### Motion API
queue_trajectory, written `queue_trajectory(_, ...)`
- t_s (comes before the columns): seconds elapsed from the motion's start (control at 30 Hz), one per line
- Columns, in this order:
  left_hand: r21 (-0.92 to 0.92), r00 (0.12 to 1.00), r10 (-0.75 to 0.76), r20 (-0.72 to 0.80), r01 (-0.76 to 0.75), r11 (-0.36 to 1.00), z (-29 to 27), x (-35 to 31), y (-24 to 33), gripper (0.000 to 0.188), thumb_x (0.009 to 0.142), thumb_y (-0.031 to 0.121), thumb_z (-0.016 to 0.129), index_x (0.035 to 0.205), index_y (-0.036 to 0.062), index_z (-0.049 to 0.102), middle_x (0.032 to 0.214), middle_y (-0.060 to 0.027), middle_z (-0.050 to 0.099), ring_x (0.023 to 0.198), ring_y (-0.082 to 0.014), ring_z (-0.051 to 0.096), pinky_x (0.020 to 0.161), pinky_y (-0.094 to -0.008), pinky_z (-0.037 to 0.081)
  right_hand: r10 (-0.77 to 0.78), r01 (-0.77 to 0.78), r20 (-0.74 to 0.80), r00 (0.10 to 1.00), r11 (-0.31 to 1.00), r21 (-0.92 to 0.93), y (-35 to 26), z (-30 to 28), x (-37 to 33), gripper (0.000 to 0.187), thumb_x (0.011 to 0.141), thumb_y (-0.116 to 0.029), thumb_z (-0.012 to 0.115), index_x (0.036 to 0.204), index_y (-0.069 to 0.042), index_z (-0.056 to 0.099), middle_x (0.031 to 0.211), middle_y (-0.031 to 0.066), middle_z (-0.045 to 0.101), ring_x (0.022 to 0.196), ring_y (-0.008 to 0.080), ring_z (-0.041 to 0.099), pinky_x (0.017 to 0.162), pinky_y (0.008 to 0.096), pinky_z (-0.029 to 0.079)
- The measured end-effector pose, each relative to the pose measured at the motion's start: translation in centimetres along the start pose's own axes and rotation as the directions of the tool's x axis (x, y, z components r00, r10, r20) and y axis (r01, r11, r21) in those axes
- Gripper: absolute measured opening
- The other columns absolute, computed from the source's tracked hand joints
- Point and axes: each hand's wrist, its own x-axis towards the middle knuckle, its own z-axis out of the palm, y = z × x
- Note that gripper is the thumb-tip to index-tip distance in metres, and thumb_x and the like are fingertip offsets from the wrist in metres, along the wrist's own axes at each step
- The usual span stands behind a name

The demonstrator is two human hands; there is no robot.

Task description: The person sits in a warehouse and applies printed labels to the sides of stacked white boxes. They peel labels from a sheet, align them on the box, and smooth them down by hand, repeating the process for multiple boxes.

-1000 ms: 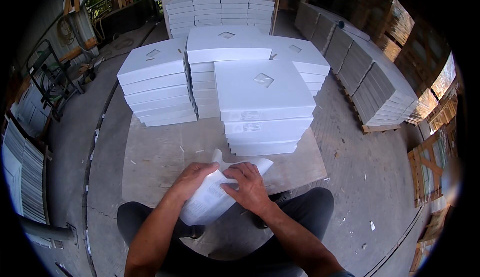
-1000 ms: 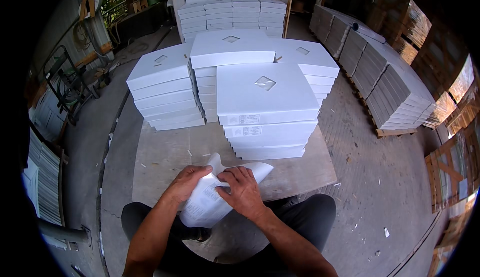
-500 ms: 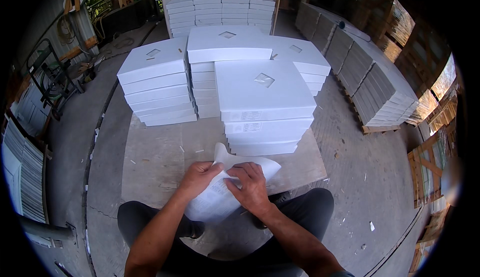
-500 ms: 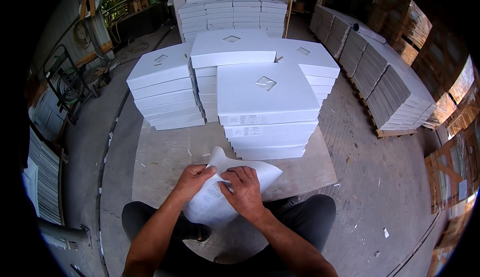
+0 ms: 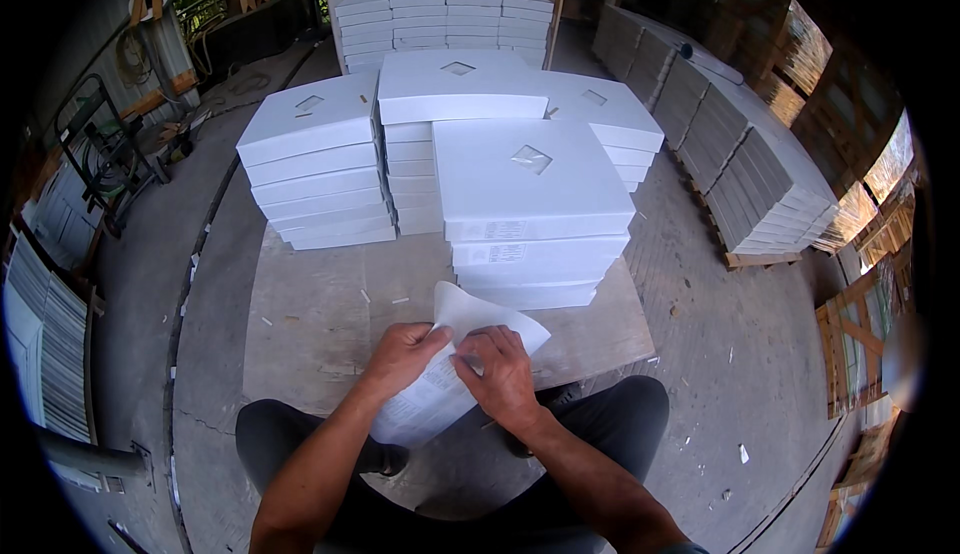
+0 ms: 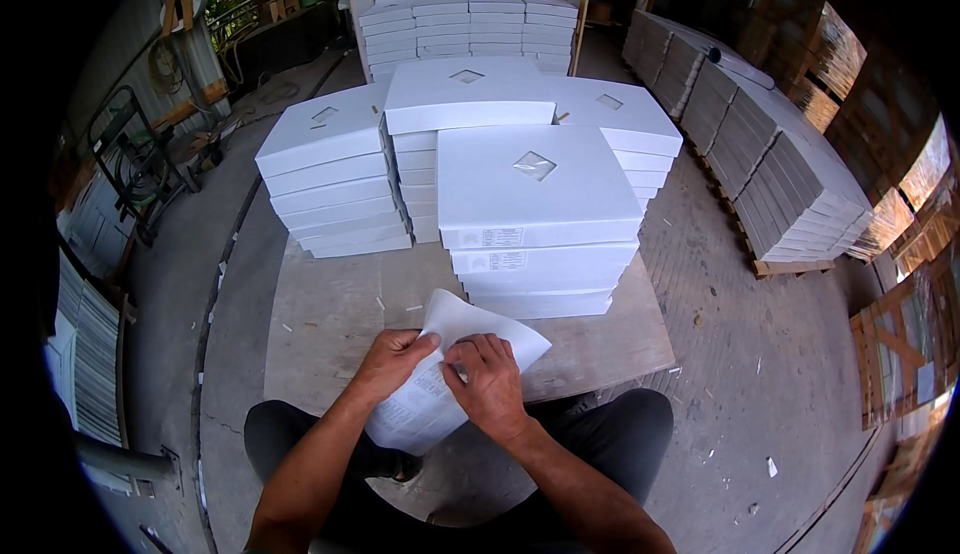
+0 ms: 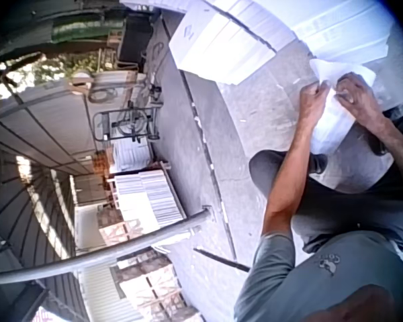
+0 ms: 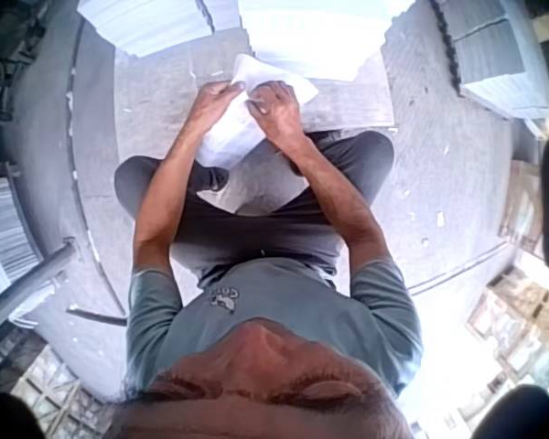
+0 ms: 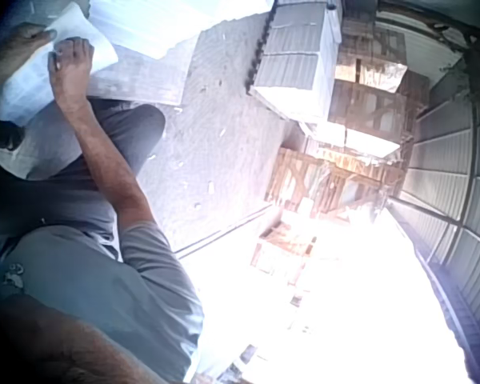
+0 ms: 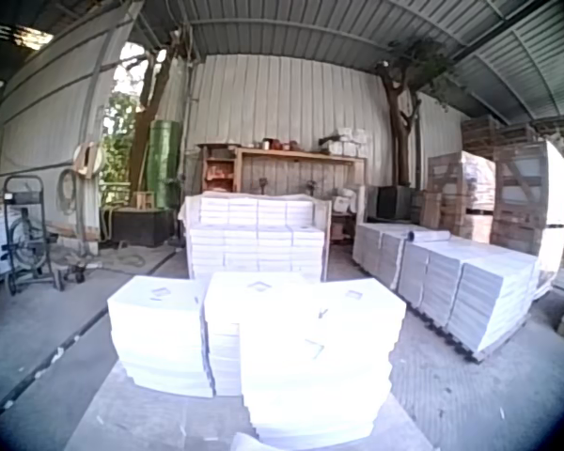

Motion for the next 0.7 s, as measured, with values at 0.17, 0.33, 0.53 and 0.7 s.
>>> queue_trajectory(0.17,0.036,0.998,-0.064,-0.022,0.065,0.997,-0.1,0.3,-0.3,0.034,0.098,0.028,0.066,0.089,-0.0035,0.074,0.072,-0.0004,0.066,0.063,-0.0075,0.057,0.058,-0.0276,0.047,-0.003,0.003,0.021,1.0,1.0,0.008,-0.1,-0.2,0.1,0.022,0.077,-0.004,0.077,0.091,-0.008,0.061,0.095,0.0069,0.065,0.093,0.0299,0.061,0.083,0.0432,0.046)
queue_trajectory(0.33,-0.237,0.972,-0.232,-0.042,0.216,0.947,-0.5,1.5,-2.5,0.035,0.095,0.027,0.068,0.093,-0.0075,0.071,0.079,-0.0099,0.07,0.066,-0.0153,0.064,0.061,-0.0321,0.052,-0.115,0.116,0.025,0.993,0.993,-0.022,-0.4,0.1,0.2,0.02,0.077,-0.003,0.076,0.089,-0.008,0.061,0.095,0.0063,0.065,0.092,0.0288,0.061,0.084,0.0423,0.046)
queue_trajectory(0.53,-0.256,0.958,-0.277,-0.076,0.25,0.934,-1.5,3.5,-6.8,0.037,0.093,0.027,0.069,0.093,-0.0102,0.069,0.086,-0.0145,0.07,0.071,-0.0188,0.066,0.063,-0.0352,0.054,-0.192,0.195,0.082,0.978,0.981,-0.019,-1.2,-0.5,0.4,0.022,0.075,-0.001,0.077,0.088,-0.008,0.061,0.095,0.0056,0.066,0.092,0.0274,0.062,0.085,0.0405,0.047)
queue_trajectory(0.7,0.104,0.948,-0.274,-0.163,0.292,0.951,-2.1,5.0,-8.1,0.041,0.093,0.033,0.067,0.092,-0.0083,0.07,0.086,-0.0172,0.07,0.073,-0.0218,0.067,0.066,-0.0371,0.053,-0.146,0.146,0.043,0.988,0.989,0.017,-0.8,-1.7,0.9,0.022,0.076,0.0,0.077,0.088,-0.008,0.061,0.092,0.0072,0.067,0.089,0.0285,0.063,0.084,0.0399,0.048)
